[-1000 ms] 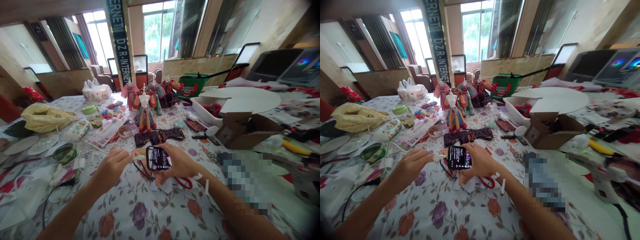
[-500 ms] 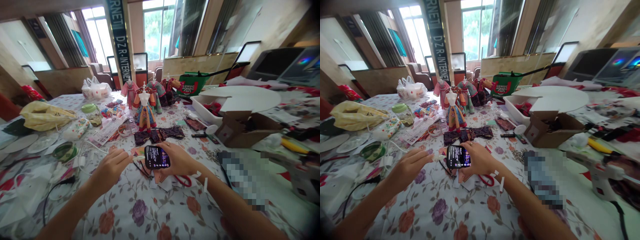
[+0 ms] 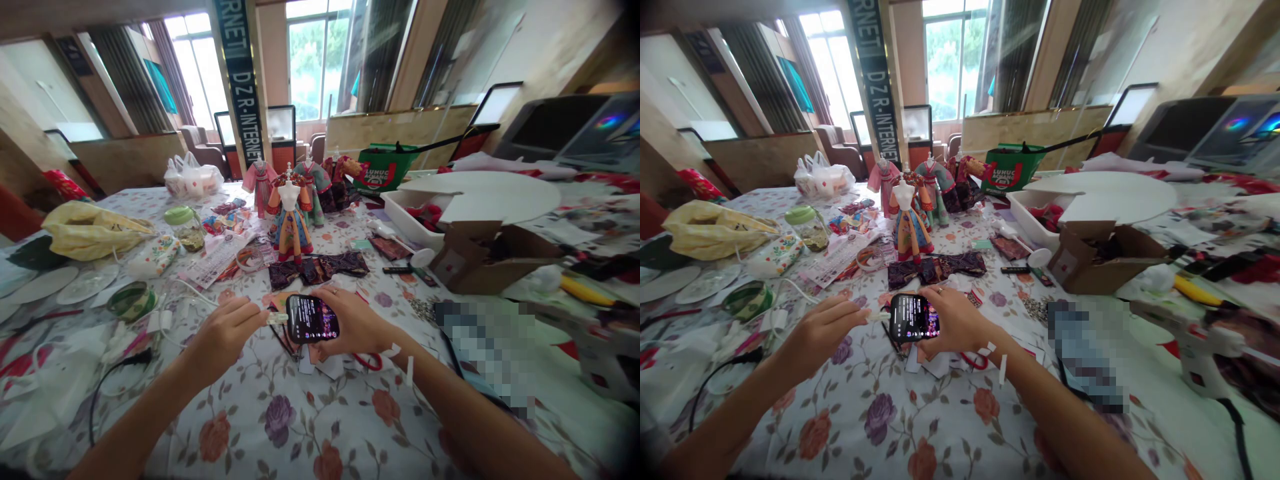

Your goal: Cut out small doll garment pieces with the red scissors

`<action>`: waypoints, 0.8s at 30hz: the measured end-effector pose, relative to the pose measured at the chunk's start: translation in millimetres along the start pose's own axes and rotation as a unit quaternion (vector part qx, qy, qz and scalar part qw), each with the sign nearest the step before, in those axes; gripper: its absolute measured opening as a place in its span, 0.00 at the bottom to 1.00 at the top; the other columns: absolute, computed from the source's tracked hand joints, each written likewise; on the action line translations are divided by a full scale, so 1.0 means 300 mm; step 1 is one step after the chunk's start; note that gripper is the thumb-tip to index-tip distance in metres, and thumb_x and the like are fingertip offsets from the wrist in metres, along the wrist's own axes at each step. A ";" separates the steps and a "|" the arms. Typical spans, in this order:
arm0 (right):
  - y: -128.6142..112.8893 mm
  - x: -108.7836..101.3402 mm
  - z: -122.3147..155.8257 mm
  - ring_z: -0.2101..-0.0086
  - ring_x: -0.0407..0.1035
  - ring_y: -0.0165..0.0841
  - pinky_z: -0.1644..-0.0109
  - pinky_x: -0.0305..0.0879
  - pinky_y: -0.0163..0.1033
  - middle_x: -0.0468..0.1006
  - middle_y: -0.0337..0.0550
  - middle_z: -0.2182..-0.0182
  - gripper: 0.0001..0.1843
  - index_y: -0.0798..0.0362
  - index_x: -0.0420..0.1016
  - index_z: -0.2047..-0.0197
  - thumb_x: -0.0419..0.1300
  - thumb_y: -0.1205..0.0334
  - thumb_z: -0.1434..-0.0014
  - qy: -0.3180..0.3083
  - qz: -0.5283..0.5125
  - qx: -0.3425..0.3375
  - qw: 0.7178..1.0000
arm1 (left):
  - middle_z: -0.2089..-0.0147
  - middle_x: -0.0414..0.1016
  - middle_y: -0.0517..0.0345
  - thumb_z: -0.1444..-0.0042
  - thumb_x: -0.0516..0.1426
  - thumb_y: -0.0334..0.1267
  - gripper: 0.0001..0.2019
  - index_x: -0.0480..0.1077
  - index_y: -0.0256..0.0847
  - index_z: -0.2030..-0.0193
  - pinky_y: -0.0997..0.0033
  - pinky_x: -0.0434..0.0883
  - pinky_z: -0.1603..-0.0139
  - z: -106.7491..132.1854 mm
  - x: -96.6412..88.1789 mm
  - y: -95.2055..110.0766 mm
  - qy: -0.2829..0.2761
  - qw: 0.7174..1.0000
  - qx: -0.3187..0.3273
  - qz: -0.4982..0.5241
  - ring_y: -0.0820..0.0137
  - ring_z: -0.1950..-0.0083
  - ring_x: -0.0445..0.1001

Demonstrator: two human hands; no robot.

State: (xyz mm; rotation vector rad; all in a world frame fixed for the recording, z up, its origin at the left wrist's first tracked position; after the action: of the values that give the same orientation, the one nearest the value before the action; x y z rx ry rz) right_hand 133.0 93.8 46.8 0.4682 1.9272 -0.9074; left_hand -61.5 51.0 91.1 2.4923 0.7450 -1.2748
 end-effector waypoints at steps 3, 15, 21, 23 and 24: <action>-0.009 -0.005 0.000 0.59 0.70 0.46 0.55 0.64 0.46 0.75 0.52 0.57 0.42 0.55 0.67 0.46 0.71 0.51 0.65 0.007 0.001 0.007 1.000 | 0.66 0.78 0.54 0.39 0.53 0.33 0.10 0.75 0.39 0.57 0.69 0.70 0.60 0.004 0.018 -0.041 -0.025 0.988 -0.099 0.118 0.69 0.65 0.73; -0.060 0.017 -0.003 0.60 0.71 0.42 0.57 0.63 0.39 0.76 0.46 0.56 0.49 0.46 0.57 0.38 0.70 0.60 0.64 0.023 -0.039 -0.071 0.996 | 0.74 0.79 0.54 0.54 0.62 0.42 0.15 0.80 0.37 0.61 0.70 0.70 0.71 0.126 0.118 -0.130 -0.084 0.783 -0.495 0.369 0.67 0.73 0.74; -0.039 0.051 0.001 0.62 0.71 0.44 0.59 0.64 0.42 0.76 0.49 0.58 0.47 0.51 0.59 0.39 0.68 0.57 0.64 0.015 -0.031 -0.067 0.997 | 0.75 0.79 0.53 0.56 0.63 0.40 0.13 0.80 0.36 0.64 0.70 0.71 0.72 0.130 0.128 -0.136 -0.057 0.779 -0.484 0.395 0.68 0.74 0.74; -0.033 0.064 0.002 0.62 0.71 0.44 0.60 0.65 0.43 0.76 0.50 0.59 0.44 0.53 0.62 0.41 0.67 0.56 0.63 0.002 -0.032 -0.052 0.998 | 0.76 0.79 0.54 0.55 0.62 0.40 0.13 0.80 0.36 0.64 0.70 0.72 0.72 0.125 0.133 -0.137 -0.060 0.790 -0.464 0.395 0.67 0.74 0.74; -0.035 0.068 0.001 0.62 0.71 0.44 0.60 0.65 0.43 0.76 0.50 0.59 0.43 0.53 0.62 0.42 0.67 0.56 0.63 -0.001 -0.038 -0.047 0.998 | 0.76 0.78 0.54 0.54 0.62 0.41 0.13 0.80 0.36 0.63 0.70 0.72 0.72 0.120 0.133 -0.135 -0.064 0.801 -0.451 0.388 0.67 0.74 0.75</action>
State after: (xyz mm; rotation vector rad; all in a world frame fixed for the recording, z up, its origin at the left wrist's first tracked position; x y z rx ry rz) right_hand 116.4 85.9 33.4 0.3417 1.9876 -0.8603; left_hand -88.5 82.7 38.3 1.5790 0.1396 -0.5467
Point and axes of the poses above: each hand's wrist, its own z-axis away from the middle knuckle, its own x-axis out of the palm, y = z × x, the point moved 6 cm from there along -z, towards the middle knuckle
